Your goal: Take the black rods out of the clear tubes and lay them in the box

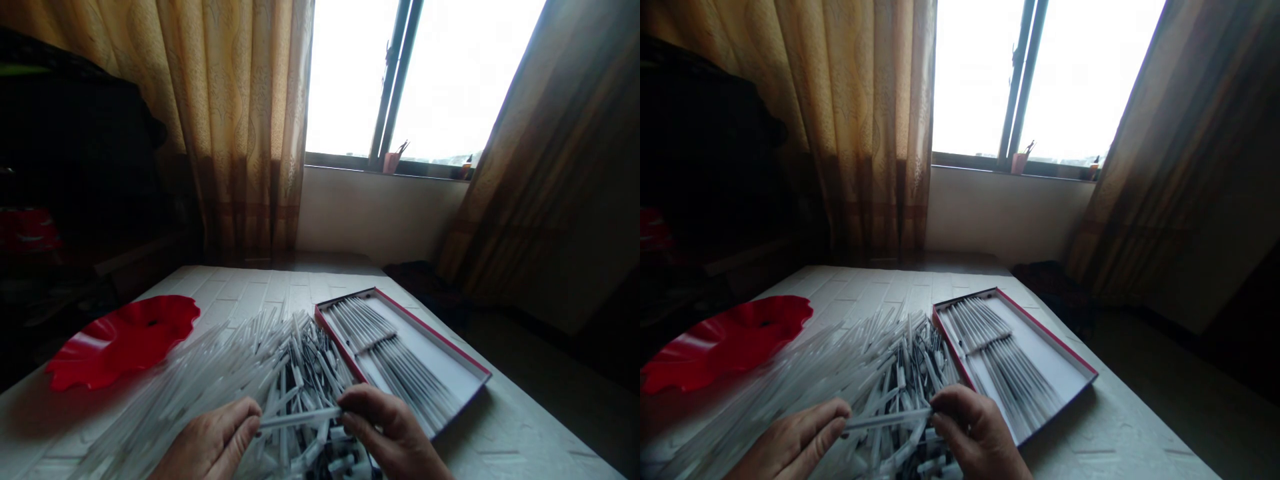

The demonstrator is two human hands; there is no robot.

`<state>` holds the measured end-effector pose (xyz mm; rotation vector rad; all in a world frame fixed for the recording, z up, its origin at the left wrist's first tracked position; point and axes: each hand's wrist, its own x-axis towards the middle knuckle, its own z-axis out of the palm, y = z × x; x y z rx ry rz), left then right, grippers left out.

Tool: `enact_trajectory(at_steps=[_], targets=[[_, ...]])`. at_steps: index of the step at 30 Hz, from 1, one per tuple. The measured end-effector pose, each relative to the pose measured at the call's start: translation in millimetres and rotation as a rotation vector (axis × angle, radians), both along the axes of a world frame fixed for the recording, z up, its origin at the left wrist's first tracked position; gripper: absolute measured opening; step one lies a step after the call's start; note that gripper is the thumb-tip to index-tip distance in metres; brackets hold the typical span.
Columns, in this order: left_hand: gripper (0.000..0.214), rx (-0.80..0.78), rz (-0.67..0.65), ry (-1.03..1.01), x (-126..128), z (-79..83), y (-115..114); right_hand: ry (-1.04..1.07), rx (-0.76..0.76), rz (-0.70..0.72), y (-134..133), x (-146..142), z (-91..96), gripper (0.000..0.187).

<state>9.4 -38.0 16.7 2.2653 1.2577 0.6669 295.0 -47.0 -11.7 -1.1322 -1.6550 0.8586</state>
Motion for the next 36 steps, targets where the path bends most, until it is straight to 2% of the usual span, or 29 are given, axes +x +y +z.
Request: enact_trajectory(at_steps=[4,8,10,12,17,20,22,26,29,32,36], targets=[[0.042,-0.13,0.006,0.004,-1.0,4.8,0.6,0.025,0.138,-0.083,-1.9,-3.2,1.7,0.009],[0.054,-0.29,-0.02,-0.004,-0.8,8.5,1.8,0.005,0.288,-0.051,-1.8,-4.2,6.2,0.01],[0.059,-0.365,-0.026,-0.037,0.3,9.2,1.7,0.008,0.294,-0.042,-1.9,-3.0,6.9,0.01],[0.059,-0.412,-0.014,-0.056,1.3,9.9,1.1,0.044,0.221,-0.035,-2.1,-0.7,6.4,0.01],[0.054,-0.375,-0.014,-0.012,2.4,13.4,-0.1,0.121,-0.128,0.072,-1.7,2.5,5.3,0.036],[0.051,-0.359,-0.018,0.012,3.0,14.7,-0.1,0.109,-0.203,0.102,-1.1,-0.6,9.0,0.054],[0.05,-0.357,-0.018,0.024,3.0,15.0,0.2,0.092,-0.207,0.111,-1.0,-2.0,12.6,0.056],[0.047,-0.327,0.008,0.043,0.6,14.0,2.1,0.076,-0.154,0.073,-0.4,2.3,13.8,0.042],[0.048,-0.295,0.045,0.024,-2.8,11.6,4.6,0.102,-0.126,-0.022,2.6,6.8,7.4,0.035],[0.048,-0.276,0.058,-0.025,-5.4,8.2,6.4,0.035,-0.065,-0.11,7.5,6.6,0.1,0.033],[0.049,-0.292,0.038,-0.05,-5.6,8.8,6.2,-0.075,0.007,-0.125,12.8,3.1,-6.7,0.035]])
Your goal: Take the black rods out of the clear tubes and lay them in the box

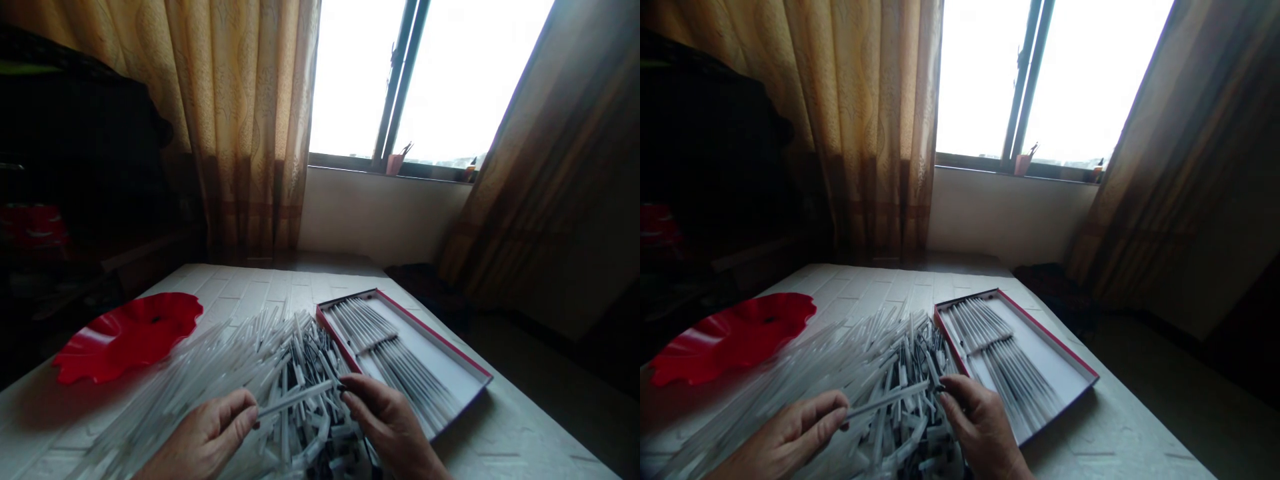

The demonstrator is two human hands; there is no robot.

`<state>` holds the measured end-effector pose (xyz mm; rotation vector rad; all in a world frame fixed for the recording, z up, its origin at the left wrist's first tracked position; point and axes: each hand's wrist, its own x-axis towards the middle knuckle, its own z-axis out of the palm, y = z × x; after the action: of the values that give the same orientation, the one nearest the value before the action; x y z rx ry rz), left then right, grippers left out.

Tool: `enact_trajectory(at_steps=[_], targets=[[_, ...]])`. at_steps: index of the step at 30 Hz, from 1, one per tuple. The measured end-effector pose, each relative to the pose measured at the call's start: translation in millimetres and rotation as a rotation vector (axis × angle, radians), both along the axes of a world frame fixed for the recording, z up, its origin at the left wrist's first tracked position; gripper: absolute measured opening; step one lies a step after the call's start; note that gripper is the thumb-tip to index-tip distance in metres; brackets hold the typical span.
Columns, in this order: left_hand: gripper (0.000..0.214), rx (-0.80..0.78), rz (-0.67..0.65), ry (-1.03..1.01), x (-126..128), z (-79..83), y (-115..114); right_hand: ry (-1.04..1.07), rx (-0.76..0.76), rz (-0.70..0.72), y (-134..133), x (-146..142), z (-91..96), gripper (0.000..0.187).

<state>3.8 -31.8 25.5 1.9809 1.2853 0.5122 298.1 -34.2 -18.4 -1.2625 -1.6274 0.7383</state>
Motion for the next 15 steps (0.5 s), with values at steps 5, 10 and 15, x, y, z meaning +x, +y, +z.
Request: enact_trajectory(at_steps=[5,10,15], targets=[[0.047,-0.017,-0.031,0.057,2.2,6.3,-2.3,0.027,-0.002,-0.01,-2.3,0.6,0.8,0.037],[0.046,0.027,-0.029,0.015,0.7,-4.5,-3.9,-0.107,0.126,0.099,-11.5,-1.9,15.8,0.023],[0.047,-0.126,0.027,-0.305,0.0,-14.3,-3.2,-0.162,0.269,0.125,-13.1,-6.7,13.9,0.013]])
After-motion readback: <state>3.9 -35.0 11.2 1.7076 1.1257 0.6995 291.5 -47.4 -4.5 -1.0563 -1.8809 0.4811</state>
